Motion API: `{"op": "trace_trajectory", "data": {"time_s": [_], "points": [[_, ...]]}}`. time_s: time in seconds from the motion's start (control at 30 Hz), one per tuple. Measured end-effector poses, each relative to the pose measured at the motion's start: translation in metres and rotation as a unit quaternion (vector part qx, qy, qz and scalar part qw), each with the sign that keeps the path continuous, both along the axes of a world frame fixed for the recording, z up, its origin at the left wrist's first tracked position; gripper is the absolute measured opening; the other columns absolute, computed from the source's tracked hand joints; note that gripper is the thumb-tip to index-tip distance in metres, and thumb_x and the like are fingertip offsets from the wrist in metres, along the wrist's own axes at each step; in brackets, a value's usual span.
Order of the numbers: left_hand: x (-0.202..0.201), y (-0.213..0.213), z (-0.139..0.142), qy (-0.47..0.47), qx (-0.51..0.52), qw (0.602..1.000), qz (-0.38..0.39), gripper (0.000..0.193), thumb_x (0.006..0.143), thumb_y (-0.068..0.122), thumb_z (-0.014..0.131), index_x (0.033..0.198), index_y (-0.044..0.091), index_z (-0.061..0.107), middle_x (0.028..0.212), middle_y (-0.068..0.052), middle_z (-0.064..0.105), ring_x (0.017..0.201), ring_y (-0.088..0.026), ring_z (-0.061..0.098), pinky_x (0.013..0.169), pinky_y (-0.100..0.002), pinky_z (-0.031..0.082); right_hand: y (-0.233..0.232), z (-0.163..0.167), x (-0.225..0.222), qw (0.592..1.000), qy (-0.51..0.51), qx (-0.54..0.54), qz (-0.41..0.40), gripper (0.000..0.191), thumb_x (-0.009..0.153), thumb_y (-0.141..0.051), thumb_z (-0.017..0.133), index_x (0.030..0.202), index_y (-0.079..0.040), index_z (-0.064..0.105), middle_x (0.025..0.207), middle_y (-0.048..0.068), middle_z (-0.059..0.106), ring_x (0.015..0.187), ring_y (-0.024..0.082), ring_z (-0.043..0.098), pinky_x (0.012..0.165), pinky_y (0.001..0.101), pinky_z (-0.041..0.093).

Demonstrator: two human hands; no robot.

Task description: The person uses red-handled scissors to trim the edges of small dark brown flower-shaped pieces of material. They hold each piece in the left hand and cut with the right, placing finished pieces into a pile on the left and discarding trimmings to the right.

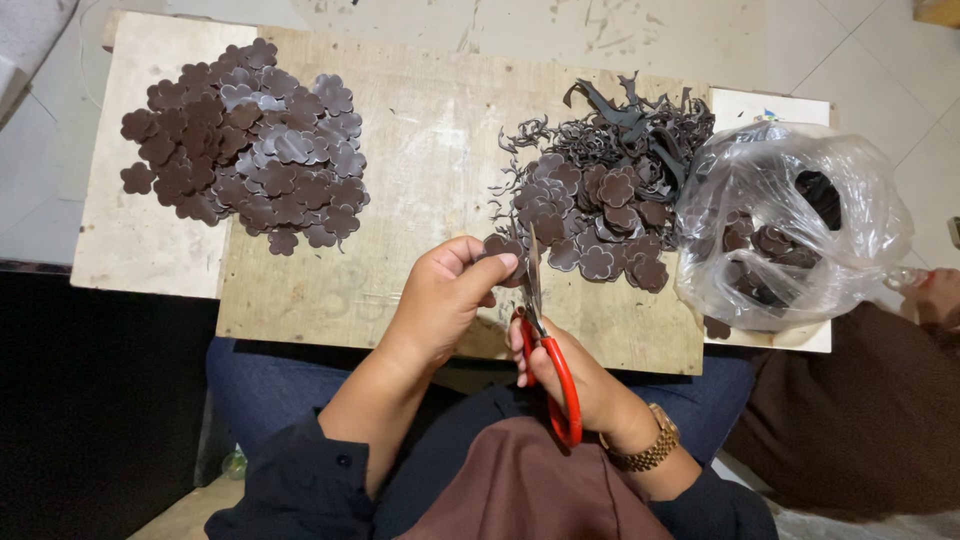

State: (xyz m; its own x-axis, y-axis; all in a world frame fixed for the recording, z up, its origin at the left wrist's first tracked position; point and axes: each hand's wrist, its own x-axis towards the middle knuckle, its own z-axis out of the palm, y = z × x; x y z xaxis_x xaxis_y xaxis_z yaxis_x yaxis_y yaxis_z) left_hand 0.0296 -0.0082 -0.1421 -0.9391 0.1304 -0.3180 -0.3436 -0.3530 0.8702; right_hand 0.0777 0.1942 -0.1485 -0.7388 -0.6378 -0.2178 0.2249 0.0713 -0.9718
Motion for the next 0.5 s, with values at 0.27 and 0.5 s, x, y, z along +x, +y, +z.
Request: {"op": "trace_trajectory", "data": {"time_s": [0.27, 0.5], "points": [[0.003, 0.010, 0.003, 0.004, 0.002, 0.999, 0.035, 0.016, 0.092, 0.019, 0.075, 0.087, 0.006, 0.067, 0.078, 0.002, 0.068, 0.065, -0.004, 0.052, 0.060, -0.021, 0.044, -0.003, -0.004, 0.001, 0.999, 0.000, 0.005, -0.033, 0.054, 0.102, -0.061, 0.045, 0.108, -0.007, 0.050, 0.094, 0.002, 0.050, 0.080, 0.011, 0.052, 0.074, 0.0255, 0.049], [0.003, 0.014, 0.001, 0.008, -0.001, 0.999, 0.044, 0.015, 0.092, 0.019, 0.074, 0.088, 0.005, 0.068, 0.077, 0.003, 0.067, 0.063, -0.003, 0.051, 0.058, -0.020, 0.044, -0.010, -0.009, 0.005, 0.996, -0.045, -0.027, -0.067, 0.054, 0.102, -0.063, 0.044, 0.105, -0.009, 0.050, 0.087, 0.000, 0.046, 0.076, 0.009, 0.045, 0.070, 0.0246, 0.045]]}}
